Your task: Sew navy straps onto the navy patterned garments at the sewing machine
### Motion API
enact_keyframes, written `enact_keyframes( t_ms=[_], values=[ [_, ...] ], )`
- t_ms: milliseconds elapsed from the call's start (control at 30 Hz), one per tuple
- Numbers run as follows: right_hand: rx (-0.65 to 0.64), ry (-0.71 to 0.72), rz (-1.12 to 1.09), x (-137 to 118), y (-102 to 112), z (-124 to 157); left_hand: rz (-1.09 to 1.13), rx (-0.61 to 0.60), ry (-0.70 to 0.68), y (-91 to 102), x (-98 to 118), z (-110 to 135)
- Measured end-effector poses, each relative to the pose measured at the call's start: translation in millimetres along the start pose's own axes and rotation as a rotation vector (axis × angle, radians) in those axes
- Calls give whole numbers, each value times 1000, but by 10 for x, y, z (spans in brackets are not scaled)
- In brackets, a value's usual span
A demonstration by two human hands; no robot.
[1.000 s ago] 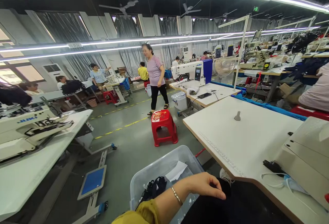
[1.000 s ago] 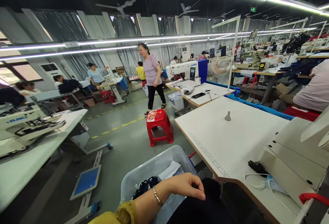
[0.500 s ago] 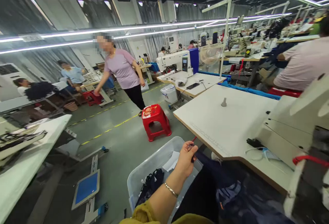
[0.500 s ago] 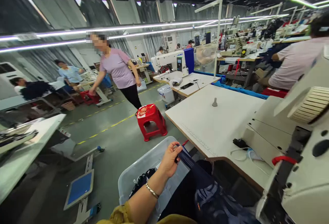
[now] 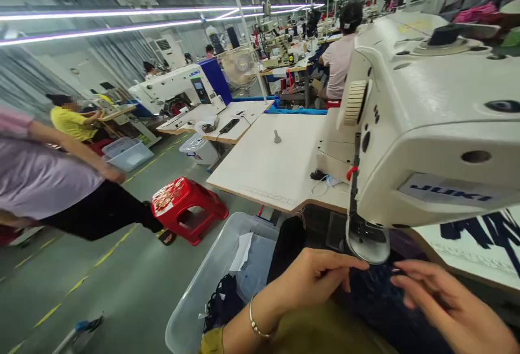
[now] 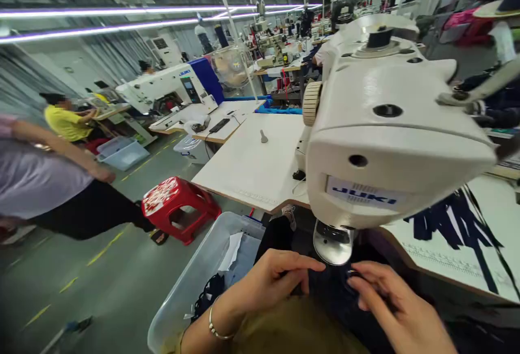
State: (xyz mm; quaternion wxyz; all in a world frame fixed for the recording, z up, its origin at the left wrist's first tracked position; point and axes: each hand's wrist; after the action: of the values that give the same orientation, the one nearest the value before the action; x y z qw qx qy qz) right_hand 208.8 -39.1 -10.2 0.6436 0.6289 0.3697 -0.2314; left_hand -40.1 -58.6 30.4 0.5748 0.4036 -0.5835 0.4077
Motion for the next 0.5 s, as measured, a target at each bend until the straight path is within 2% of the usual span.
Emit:
enact_keyframes(
  t_ms=[33, 100, 200, 300, 367, 500],
  values=[
    [-59, 5, -9, -44, -22, -5, -77, -58, -16, -87, 11, -27],
    [-146, 34, -31, -148, -58, -39, -164, -93, -17, -207, 3, -68],
    [-157, 61, -47, -250, -82, -70, -198, -71, 33, -270, -57, -111],
    [-193, 59, -51, -249, -95, -42, -224, -49, 76, -268, -125, -143],
    [-183, 63, -53, -224, -117, -15, -301, -26, 72, -271, -161, -160],
    [-70, 145, -76, -184, -173, 6, -617, 75, -45, -305, -208, -172]
  ],
)
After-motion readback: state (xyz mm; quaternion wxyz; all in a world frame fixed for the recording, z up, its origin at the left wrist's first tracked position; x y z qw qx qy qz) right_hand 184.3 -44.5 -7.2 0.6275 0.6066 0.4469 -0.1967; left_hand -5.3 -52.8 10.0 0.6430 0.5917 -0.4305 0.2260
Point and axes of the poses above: each hand's wrist, its own z-axis away from the middle knuckle, its own y-axis out of the back of the hand, x = y × z, and after that the axes turned 8 degrees about z, right-handed
